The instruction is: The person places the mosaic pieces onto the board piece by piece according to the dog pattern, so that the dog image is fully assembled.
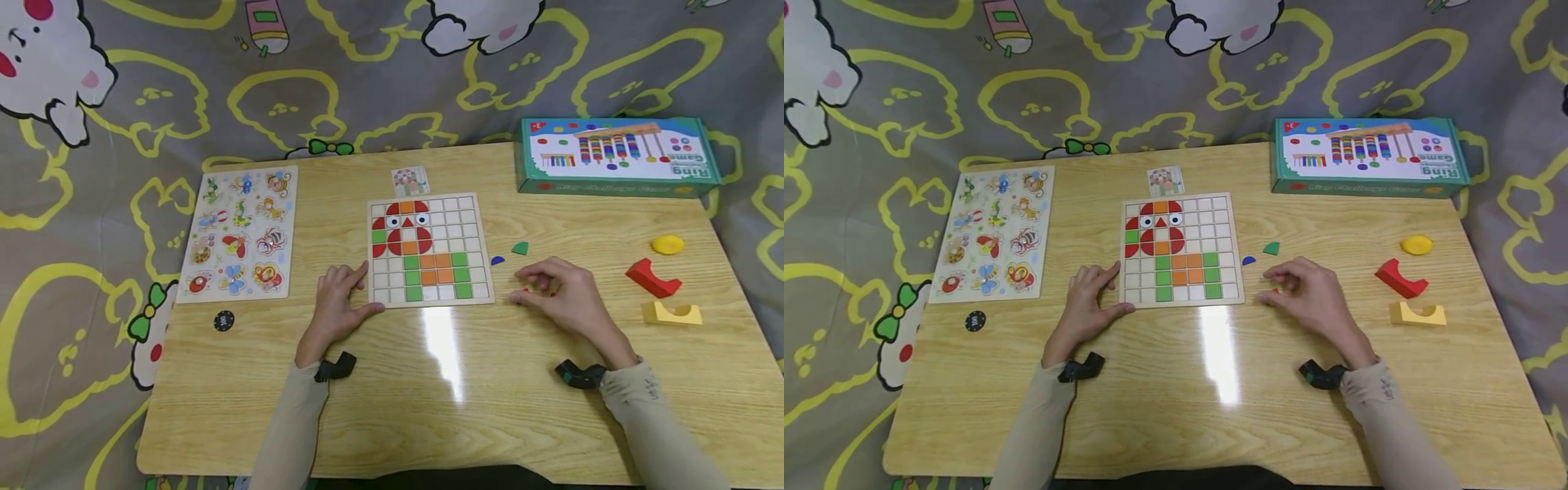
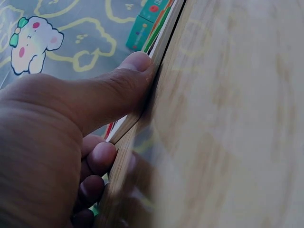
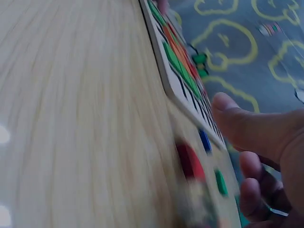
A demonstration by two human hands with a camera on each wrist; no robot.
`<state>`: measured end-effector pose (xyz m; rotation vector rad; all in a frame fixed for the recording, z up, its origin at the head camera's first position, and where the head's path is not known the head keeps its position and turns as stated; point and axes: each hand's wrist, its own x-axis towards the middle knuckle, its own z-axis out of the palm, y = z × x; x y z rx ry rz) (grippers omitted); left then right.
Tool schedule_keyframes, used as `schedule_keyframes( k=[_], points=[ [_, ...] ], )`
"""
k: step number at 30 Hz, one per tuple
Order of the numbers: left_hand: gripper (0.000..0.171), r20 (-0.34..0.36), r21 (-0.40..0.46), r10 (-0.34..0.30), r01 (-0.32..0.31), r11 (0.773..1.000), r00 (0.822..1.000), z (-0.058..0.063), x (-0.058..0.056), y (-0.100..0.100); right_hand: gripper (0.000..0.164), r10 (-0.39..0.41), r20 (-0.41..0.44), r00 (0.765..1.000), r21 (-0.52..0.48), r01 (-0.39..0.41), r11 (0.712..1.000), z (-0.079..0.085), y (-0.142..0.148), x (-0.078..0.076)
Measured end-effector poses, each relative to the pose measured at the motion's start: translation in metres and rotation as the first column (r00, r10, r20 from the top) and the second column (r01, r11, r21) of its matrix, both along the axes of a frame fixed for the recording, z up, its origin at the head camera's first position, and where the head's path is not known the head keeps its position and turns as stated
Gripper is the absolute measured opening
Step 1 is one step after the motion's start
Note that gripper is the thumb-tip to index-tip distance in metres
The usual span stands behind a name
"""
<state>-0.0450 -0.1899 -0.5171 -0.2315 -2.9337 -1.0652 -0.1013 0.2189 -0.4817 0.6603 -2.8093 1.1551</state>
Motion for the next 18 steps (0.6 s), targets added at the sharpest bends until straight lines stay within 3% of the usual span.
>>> schedule_keyframes(
  k=[4,8,18],
  points=[
    [0.088,0.002,-0.003,0.003,-0.003,1.000,1.000,0.000,0.000,0.000,0.034,-0.063,0.061,0.996,0.093,0.057,0.994,0.005,0.035,0.008],
    [0.088,0.002,0.006,0.009,-0.009,1.000,1.000,0.000,0.002,-0.001,0.035,-0.078,0.102,0.992,0.169,0.060,0.984,0.004,0.056,0.014],
    [0.088,-0.036,0.023,-0.001,0.002,1.000,0.999,-0.002,0.001,0.000,0.021,-0.049,0.111,0.993,0.211,0.025,0.977,0.002,0.063,0.015]
  ],
)
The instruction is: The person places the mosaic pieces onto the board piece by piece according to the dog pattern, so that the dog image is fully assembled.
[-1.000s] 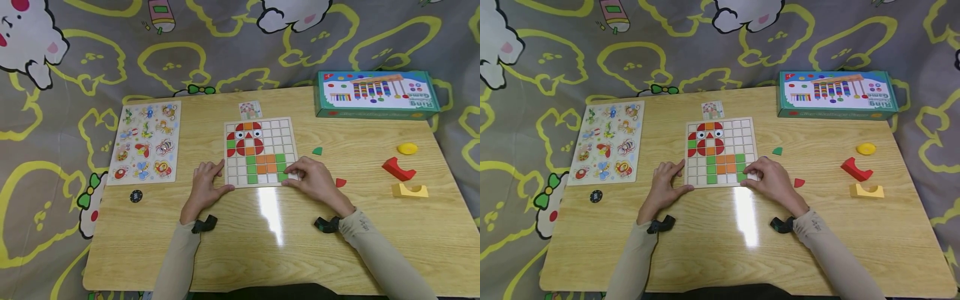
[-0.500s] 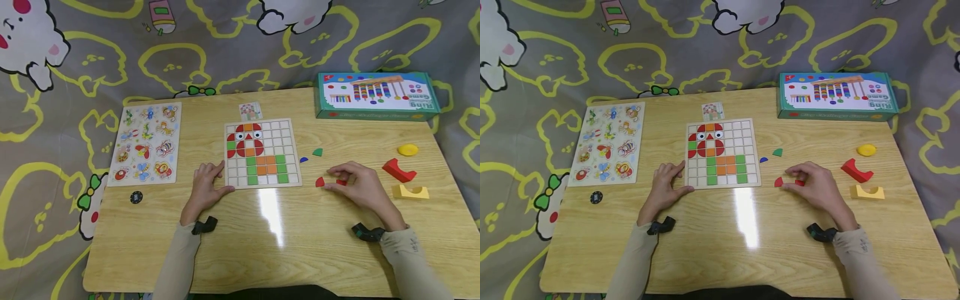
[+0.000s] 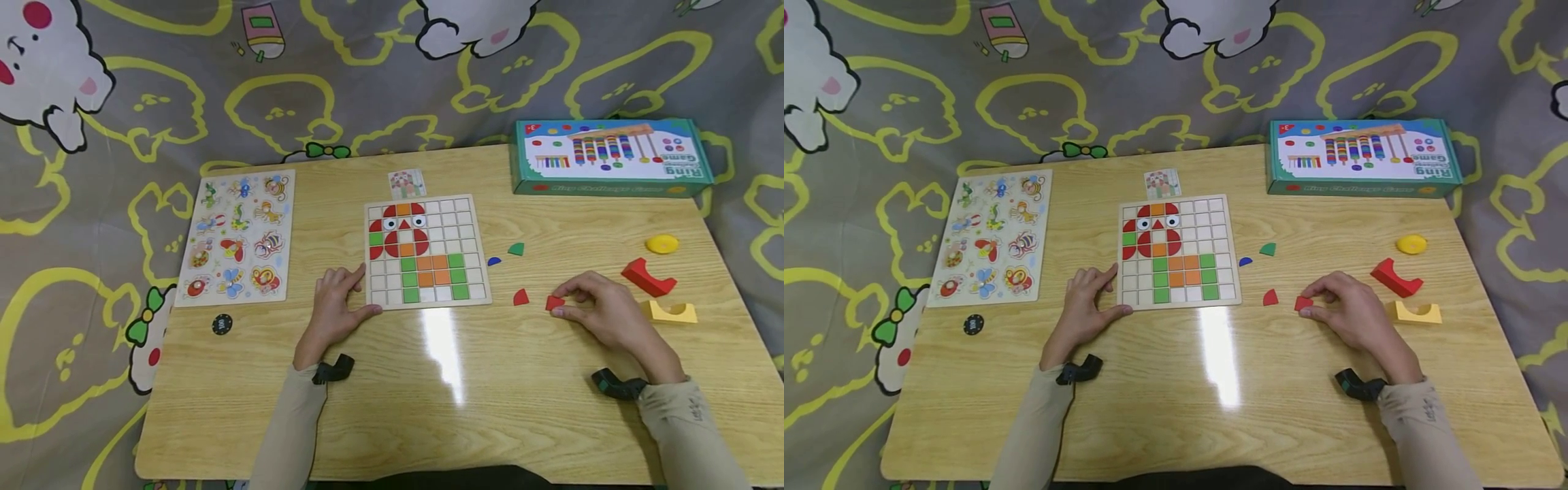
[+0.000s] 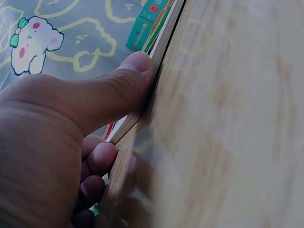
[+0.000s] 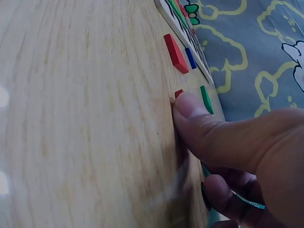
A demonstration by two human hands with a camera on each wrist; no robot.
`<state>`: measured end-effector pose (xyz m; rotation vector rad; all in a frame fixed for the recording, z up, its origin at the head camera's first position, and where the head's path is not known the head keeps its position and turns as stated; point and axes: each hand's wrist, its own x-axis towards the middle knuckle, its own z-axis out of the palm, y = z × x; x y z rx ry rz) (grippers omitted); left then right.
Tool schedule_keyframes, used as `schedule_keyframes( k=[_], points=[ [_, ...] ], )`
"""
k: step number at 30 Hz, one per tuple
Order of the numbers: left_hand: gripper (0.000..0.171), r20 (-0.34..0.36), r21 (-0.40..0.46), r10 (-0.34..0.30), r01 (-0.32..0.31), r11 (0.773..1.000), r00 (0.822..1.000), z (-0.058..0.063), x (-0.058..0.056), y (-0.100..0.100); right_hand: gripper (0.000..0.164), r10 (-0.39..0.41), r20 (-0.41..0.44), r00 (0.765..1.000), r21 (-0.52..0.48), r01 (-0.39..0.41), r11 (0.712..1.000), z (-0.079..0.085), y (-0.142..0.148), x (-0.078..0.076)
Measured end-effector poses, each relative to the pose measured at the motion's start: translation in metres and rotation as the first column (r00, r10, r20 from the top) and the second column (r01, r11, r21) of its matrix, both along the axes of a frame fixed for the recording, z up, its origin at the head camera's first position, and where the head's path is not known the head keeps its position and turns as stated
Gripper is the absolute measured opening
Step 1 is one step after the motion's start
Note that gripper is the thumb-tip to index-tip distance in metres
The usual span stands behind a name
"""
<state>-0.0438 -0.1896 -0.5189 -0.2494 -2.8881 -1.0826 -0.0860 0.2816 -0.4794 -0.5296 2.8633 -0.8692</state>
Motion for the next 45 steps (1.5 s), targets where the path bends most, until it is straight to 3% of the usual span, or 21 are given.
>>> schedule_keyframes(
  k=[11,22,28,34,39,45],
  points=[
    [0.089,0.001,-0.011,-0.011,0.011,1.000,1.000,-0.001,-0.002,0.000,0.012,0.006,0.044,0.999,-0.080,-0.003,0.997,0.003,-0.006,-0.013],
    [0.089,0.007,0.001,-0.002,0.002,1.000,1.000,0.001,0.000,0.001,0.014,0.023,0.066,0.998,-0.262,-0.005,0.965,0.016,-0.051,-0.049],
    [0.089,-0.006,-0.008,-0.005,0.005,1.000,1.000,0.001,-0.001,0.000,0.025,0.059,0.166,0.984,-0.360,0.005,0.933,0.021,-0.086,-0.073],
    [0.088,-0.002,-0.006,-0.005,0.005,1.000,1.000,0.001,-0.001,0.000,0.032,0.094,0.327,0.940,-0.478,0.079,0.875,0.017,-0.119,-0.096],
    [0.088,0.011,-0.019,-0.006,0.006,1.000,1.000,0.001,-0.002,0.000,0.034,0.025,0.344,0.939,-0.492,0.158,0.856,0.013,-0.140,-0.110],
    [0.088,0.007,-0.019,0.001,-0.001,1.000,1.000,0.002,-0.002,-0.001,0.039,-0.011,0.315,0.949,-0.439,0.156,0.885,0.009,-0.156,-0.122]
  ],
)
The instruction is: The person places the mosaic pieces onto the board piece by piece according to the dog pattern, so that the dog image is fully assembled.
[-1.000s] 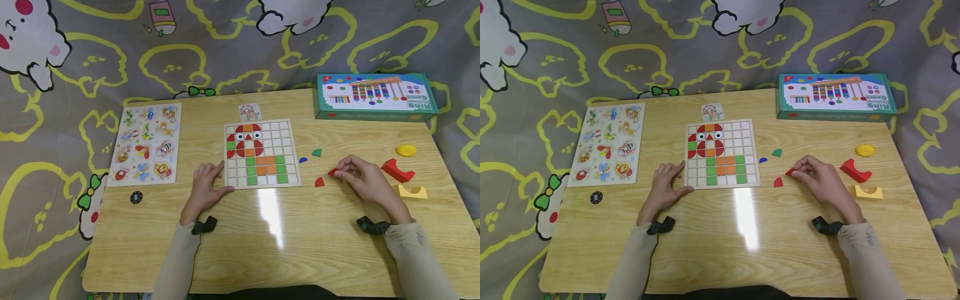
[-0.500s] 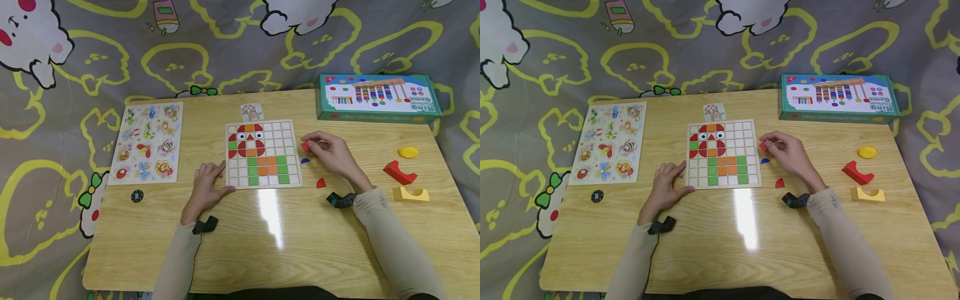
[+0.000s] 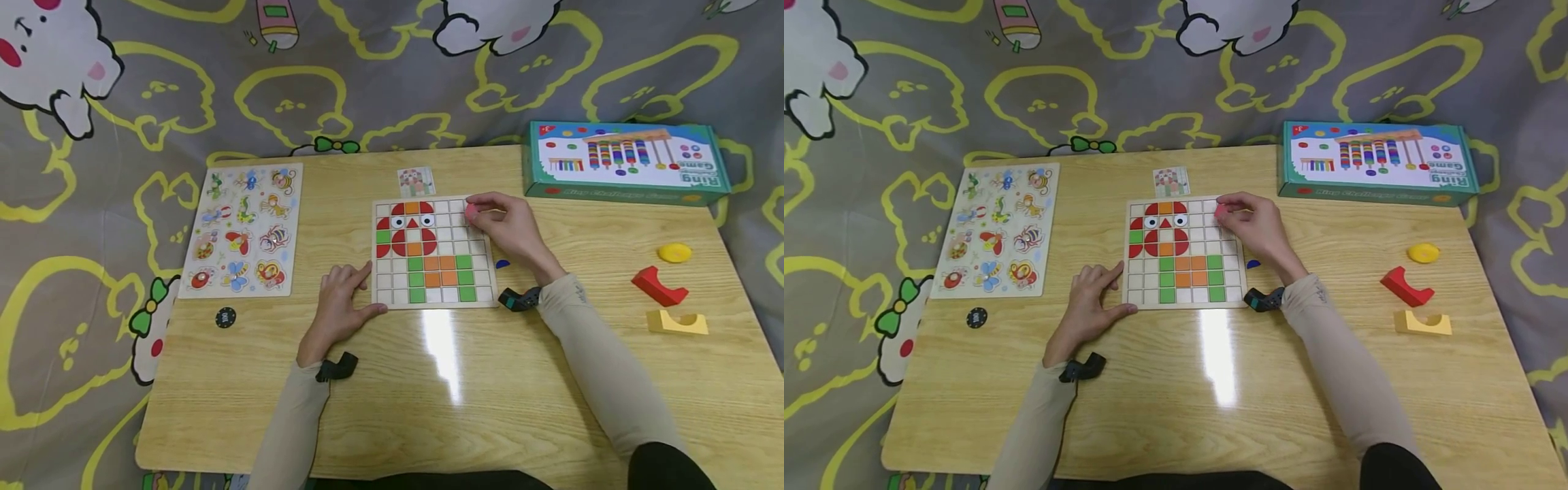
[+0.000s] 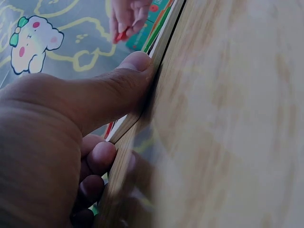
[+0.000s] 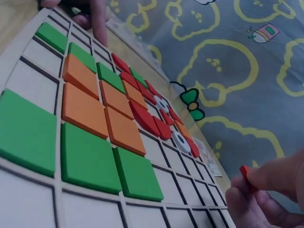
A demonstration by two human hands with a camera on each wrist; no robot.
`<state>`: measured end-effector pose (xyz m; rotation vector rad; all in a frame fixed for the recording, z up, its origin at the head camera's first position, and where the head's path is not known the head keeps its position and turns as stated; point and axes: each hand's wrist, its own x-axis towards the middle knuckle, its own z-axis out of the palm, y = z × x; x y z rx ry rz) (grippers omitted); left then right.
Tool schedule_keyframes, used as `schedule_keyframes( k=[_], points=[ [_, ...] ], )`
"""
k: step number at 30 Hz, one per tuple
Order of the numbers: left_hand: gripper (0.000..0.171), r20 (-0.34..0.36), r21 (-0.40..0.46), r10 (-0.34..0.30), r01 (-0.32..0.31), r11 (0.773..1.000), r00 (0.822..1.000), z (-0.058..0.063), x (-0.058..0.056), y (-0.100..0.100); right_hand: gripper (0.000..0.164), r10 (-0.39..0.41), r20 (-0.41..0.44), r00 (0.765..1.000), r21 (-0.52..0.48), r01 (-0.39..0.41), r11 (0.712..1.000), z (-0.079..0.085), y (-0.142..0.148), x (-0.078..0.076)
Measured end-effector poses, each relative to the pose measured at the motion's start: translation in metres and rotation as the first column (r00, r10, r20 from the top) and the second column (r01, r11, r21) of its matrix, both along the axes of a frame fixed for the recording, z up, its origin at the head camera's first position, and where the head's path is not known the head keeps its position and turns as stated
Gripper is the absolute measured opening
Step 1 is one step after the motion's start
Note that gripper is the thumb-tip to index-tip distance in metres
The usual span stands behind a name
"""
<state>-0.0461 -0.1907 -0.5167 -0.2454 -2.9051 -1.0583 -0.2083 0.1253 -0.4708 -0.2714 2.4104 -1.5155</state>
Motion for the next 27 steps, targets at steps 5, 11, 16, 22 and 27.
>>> schedule_keyframes(
  k=[5,11,16,22,27],
  points=[
    [0.088,-0.015,-0.004,0.000,0.000,1.000,1.000,-0.001,0.001,-0.001,0.039,0.049,-0.040,0.998,0.059,-0.047,0.997,-0.007,-0.012,-0.008],
    [0.087,-0.023,0.005,-0.004,0.004,1.000,1.000,-0.002,0.001,-0.001,0.033,0.156,-0.159,0.975,0.180,-0.127,0.976,-0.016,-0.024,-0.015],
    [0.088,-0.017,-0.002,-0.002,0.002,1.000,1.000,-0.003,0.000,-0.001,0.025,0.223,-0.220,0.950,0.230,-0.171,0.958,-0.019,-0.031,-0.017],
    [0.088,-0.025,-0.004,-0.007,0.007,1.000,1.000,-0.004,-0.001,-0.002,0.020,0.252,-0.259,0.932,0.270,-0.181,0.946,-0.020,-0.036,-0.020],
    [0.087,-0.024,-0.002,-0.005,0.005,1.000,1.000,-0.004,-0.001,-0.003,0.021,0.244,-0.270,0.932,0.303,-0.158,0.940,-0.020,-0.039,-0.020]
  ],
)
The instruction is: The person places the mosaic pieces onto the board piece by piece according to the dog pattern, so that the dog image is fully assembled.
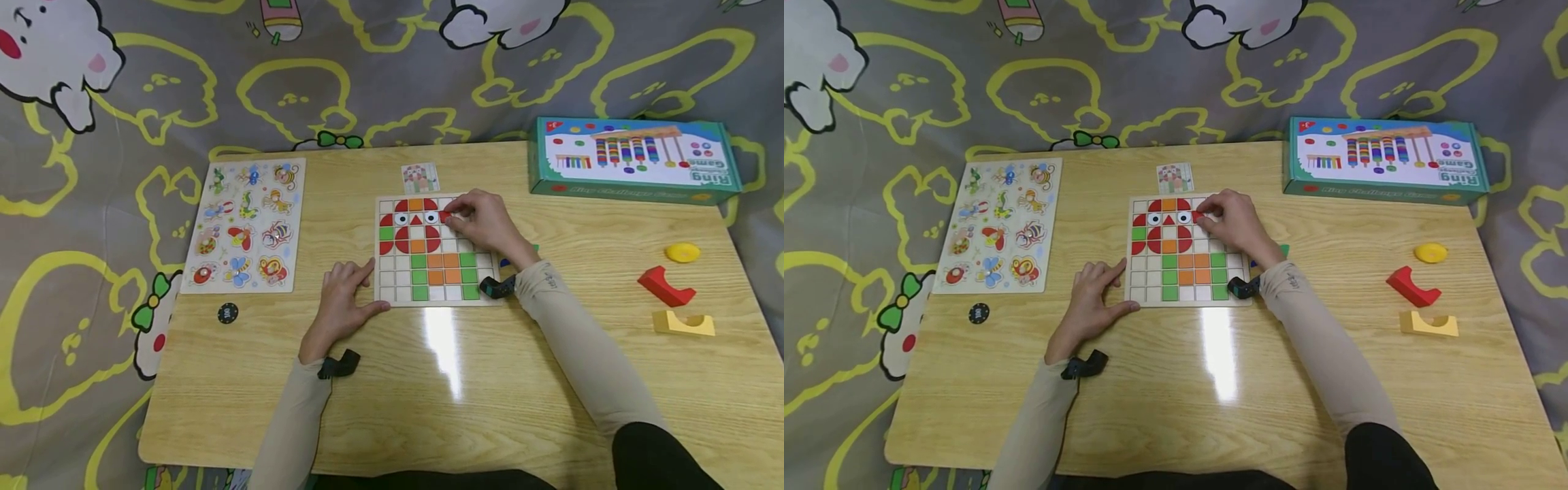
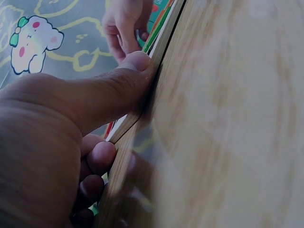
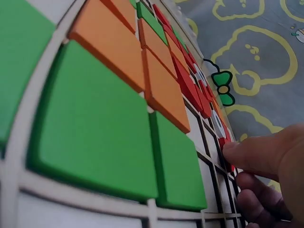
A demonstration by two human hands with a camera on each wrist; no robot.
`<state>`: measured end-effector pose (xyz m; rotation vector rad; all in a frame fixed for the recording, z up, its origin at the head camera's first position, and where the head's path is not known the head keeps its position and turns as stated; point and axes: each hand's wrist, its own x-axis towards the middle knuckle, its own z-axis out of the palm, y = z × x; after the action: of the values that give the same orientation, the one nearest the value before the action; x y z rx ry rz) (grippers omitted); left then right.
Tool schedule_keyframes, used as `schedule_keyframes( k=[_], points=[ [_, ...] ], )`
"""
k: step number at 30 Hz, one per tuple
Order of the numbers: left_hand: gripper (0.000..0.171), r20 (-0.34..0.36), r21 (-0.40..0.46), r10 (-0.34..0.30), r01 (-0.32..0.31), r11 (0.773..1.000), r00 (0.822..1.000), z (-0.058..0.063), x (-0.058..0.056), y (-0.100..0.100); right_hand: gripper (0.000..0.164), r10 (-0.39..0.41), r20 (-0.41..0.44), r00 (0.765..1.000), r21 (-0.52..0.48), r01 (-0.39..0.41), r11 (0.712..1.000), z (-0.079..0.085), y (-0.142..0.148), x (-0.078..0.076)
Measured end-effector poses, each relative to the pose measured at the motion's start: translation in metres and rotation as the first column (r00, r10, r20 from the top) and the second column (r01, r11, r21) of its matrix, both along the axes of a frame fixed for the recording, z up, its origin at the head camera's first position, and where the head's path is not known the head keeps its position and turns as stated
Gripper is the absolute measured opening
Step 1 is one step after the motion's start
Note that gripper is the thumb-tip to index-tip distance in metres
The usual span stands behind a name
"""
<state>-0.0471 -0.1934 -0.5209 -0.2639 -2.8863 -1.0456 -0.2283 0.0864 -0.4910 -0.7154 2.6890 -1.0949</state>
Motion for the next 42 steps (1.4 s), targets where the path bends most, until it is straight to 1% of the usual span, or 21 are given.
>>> schedule_keyframes(
  k=[4,9,12,15,20,25,35,42],
  points=[
    [0.087,-0.004,-0.002,0.000,0.000,1.000,1.000,0.0008,-0.0007,0.0004,0.022,-0.025,-0.021,0.999,0.019,0.025,1.000,0.0027,-0.0020,0.0013],
    [0.087,-0.011,0.000,0.002,-0.002,1.000,1.000,0.0015,-0.0004,0.0004,0.026,-0.039,-0.020,0.999,0.024,0.040,0.999,0.0060,-0.0047,0.0035],
    [0.088,-0.004,0.000,0.002,-0.002,1.000,1.000,0.0022,-0.0004,0.0005,0.027,-0.026,-0.010,1.000,0.027,0.026,0.999,0.0067,-0.0060,0.0036],
    [0.088,0.003,0.006,0.002,-0.002,1.000,1.000,0.0030,-0.0004,0.0011,0.024,-0.014,-0.011,1.000,0.044,0.014,0.999,0.0059,-0.0062,0.0031],
    [0.088,0.004,0.010,0.002,-0.002,1.000,1.000,0.0043,0.0000,0.0019,0.021,-0.024,-0.024,0.999,0.057,0.025,0.998,0.0058,-0.0058,0.0032],
    [0.089,-0.003,0.004,0.003,-0.003,1.000,1.000,0.0042,-0.0001,0.0018,0.022,-0.024,-0.023,0.999,0.054,0.025,0.998,0.0067,-0.0059,0.0034],
    [0.088,0.014,-0.003,0.001,-0.001,1.000,1.000,0.0027,0.0007,0.0025,0.027,0.006,-0.032,0.999,0.046,-0.004,0.999,0.0054,-0.0018,0.0027],
    [0.088,0.000,0.001,-0.002,0.002,1.000,1.000,0.0026,0.0011,0.0020,0.026,0.014,-0.022,1.000,0.067,-0.013,0.998,0.0053,-0.0039,0.0024]
  ],
)
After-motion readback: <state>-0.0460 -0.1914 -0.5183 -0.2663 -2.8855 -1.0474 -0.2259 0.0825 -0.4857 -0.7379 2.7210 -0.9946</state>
